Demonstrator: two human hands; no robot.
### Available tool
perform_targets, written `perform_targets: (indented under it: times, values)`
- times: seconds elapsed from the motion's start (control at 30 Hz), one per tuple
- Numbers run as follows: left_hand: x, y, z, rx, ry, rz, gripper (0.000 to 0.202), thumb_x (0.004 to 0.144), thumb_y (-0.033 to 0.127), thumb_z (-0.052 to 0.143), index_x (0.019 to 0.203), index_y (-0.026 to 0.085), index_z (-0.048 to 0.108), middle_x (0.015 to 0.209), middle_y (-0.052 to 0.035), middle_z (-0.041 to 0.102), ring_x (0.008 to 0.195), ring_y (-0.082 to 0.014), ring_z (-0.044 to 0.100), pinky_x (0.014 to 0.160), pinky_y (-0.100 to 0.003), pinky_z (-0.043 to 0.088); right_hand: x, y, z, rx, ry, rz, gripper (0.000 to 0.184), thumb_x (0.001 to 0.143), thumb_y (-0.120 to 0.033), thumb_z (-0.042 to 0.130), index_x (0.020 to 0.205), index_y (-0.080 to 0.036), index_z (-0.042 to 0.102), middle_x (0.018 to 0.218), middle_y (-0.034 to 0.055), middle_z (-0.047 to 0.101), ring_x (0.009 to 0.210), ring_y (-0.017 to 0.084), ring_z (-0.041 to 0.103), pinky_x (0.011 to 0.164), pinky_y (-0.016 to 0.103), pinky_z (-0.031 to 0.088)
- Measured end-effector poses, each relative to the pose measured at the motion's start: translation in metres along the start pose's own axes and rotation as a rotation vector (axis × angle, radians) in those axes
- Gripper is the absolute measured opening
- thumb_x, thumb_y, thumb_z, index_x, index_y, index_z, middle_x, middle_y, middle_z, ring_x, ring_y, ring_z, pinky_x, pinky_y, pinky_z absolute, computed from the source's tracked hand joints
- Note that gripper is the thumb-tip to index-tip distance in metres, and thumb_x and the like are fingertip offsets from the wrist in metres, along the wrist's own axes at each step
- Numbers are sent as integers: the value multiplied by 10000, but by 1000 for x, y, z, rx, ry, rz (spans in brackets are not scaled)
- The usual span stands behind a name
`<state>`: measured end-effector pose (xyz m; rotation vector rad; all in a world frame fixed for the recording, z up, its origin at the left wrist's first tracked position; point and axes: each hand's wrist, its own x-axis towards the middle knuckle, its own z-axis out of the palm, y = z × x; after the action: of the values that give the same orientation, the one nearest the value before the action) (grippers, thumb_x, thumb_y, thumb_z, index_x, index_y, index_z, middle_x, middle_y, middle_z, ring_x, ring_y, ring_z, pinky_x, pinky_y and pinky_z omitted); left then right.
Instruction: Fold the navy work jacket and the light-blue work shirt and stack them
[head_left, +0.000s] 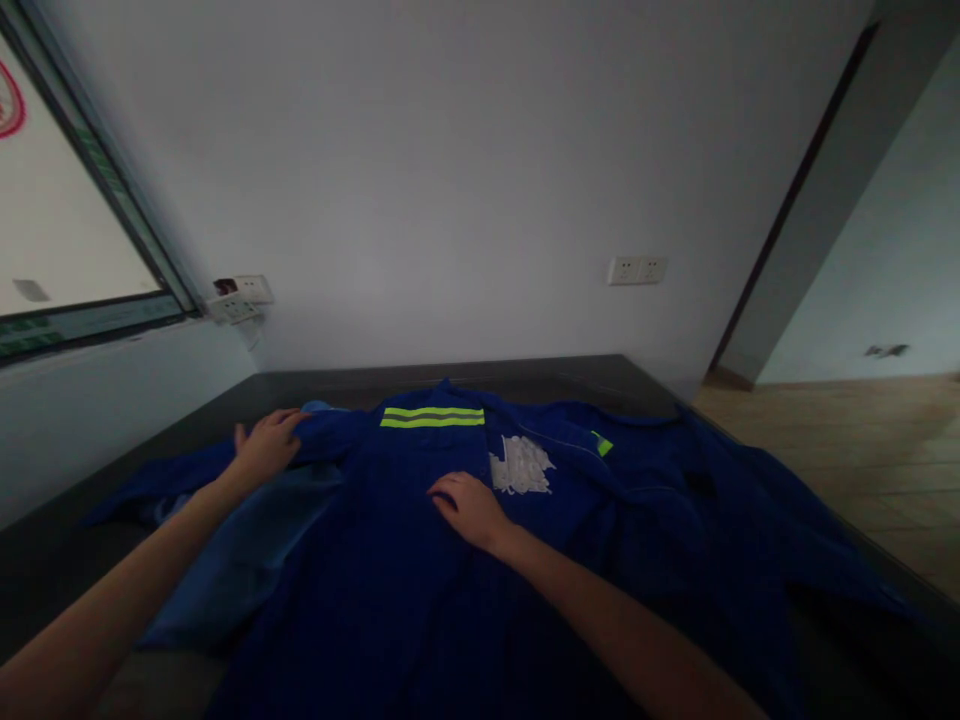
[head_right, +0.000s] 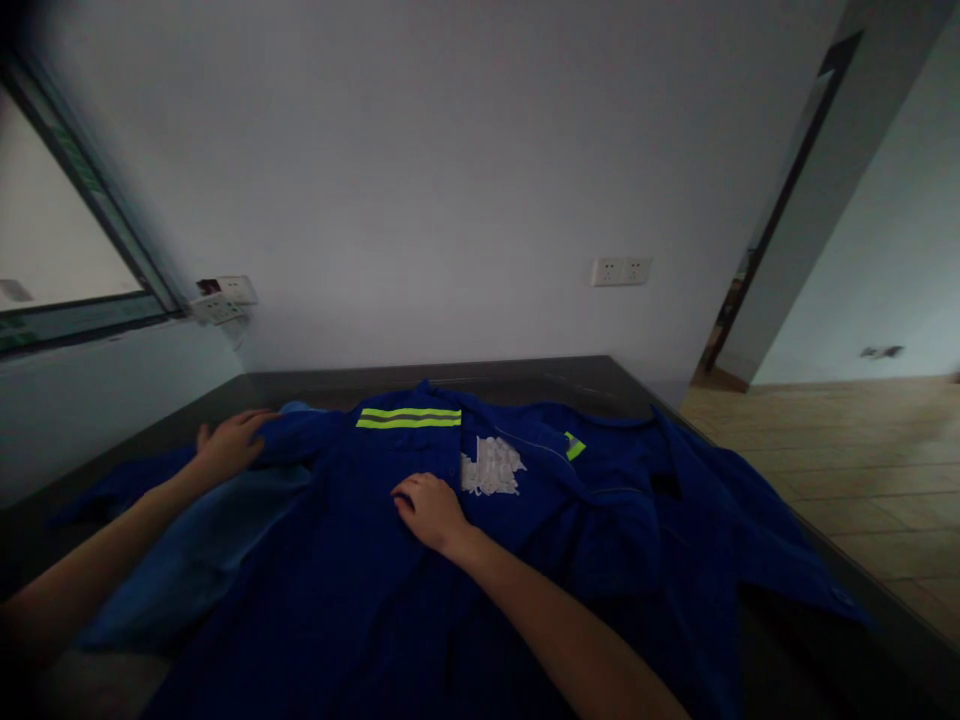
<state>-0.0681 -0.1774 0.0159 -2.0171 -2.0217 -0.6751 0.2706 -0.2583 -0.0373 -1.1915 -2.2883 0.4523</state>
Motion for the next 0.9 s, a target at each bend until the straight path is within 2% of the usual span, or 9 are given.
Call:
perform_targets:
  times: [0.03, 0.07, 0.13, 0.2, 0.3, 0.4, 0.53, 0.67, 0.9]
  values:
    - [5, 20, 6, -11, -53, 61, 378, 824, 138, 426, 1128, 274, 605, 1216, -17, 630, 1216, -276, 491, 1048, -580, 296, -5, -1, -9, 5, -2, -8, 257, 920, -209, 476, 1089, -202, 669, 1128, 24, 679, 1083, 151, 583, 962, 265, 416]
    - [7, 41, 12, -18, -183, 151, 403, 823, 135, 415, 1152, 277, 600, 1287, -26, 589, 1233, -286, 482, 1061, -623, 245, -11, -1, -19, 8, -3, -9, 259, 919, -205, 472, 1088, -202, 669, 1124, 25, 680, 1076, 152, 586, 958, 267, 419]
    - [4, 87, 26, -75, -349, 342, 434, 836, 157, 395, 1209, 285, 576, 1358, -31, 537, 1267, -269, 458, 1093, -613, 205, -29, 5, -40, 11, 8, 12, 265, 913, -200, 467, 1082, -209, 671, 1115, 30, 682, 1066, 163, 592, 954, 285, 428]
    - [-8, 133, 41, -162, -439, 540, 458, 842, 176, 402, 1264, 286, 544, 1381, -38, 518, 1303, -235, 423, 1123, -546, 207, -55, 19, -63, -9, 49, 61, 270, 902, -207, 467, 1076, -217, 673, 1110, 36, 684, 1065, 180, 597, 962, 316, 430]
    - [-33, 196, 64, -276, -532, 696, 484, 850, 184, 420, 1313, 304, 500, 1392, -48, 506, 1320, -232, 409, 1127, -558, 180, -105, 53, -97, -99, 159, 174, 286, 895, -246, 452, 1082, -221, 667, 1117, 52, 680, 1088, 202, 589, 976, 361, 433]
    - [-51, 252, 87, -354, -577, 781, 526, 868, 213, 452, 1385, 302, 413, 1433, -81, 453, 1335, -255, 391, 1107, -575, 225, -166, 93, -128, -233, 324, 327, 294, 890, -283, 442, 1074, -212, 661, 1123, 81, 669, 1079, 224, 591, 985, 404, 433]
    - [-59, 313, 117, -395, -495, 790, 529, 884, 240, 479, 1405, 224, 387, 1429, -137, 447, 1309, -274, 423, 1081, -486, 331, -240, 128, -149, -387, 457, 481, 312, 873, -353, 472, 1096, -215, 643, 1123, 97, 663, 1075, 256, 591, 960, 444, 453]
    - [-57, 337, 145, -366, -439, 799, 448, 911, 300, 475, 1345, 191, 462, 1389, -158, 490, 1279, -273, 461, 1064, -452, 353, -275, 135, -142, -401, 509, 571, 331, 880, -398, 464, 1096, -214, 633, 1102, 101, 666, 1039, 258, 607, 928, 448, 473]
    - [-56, 326, 171, -364, -369, 780, 461, 943, 379, 424, 1395, 288, 417, 1462, -97, 417, 1342, -268, 380, 1104, -481, 282, -268, 129, -128, -293, 604, 620, 308, 914, -418, 427, 891, -223, 665, 938, 84, 679, 895, 238, 633, 835, 396, 506]
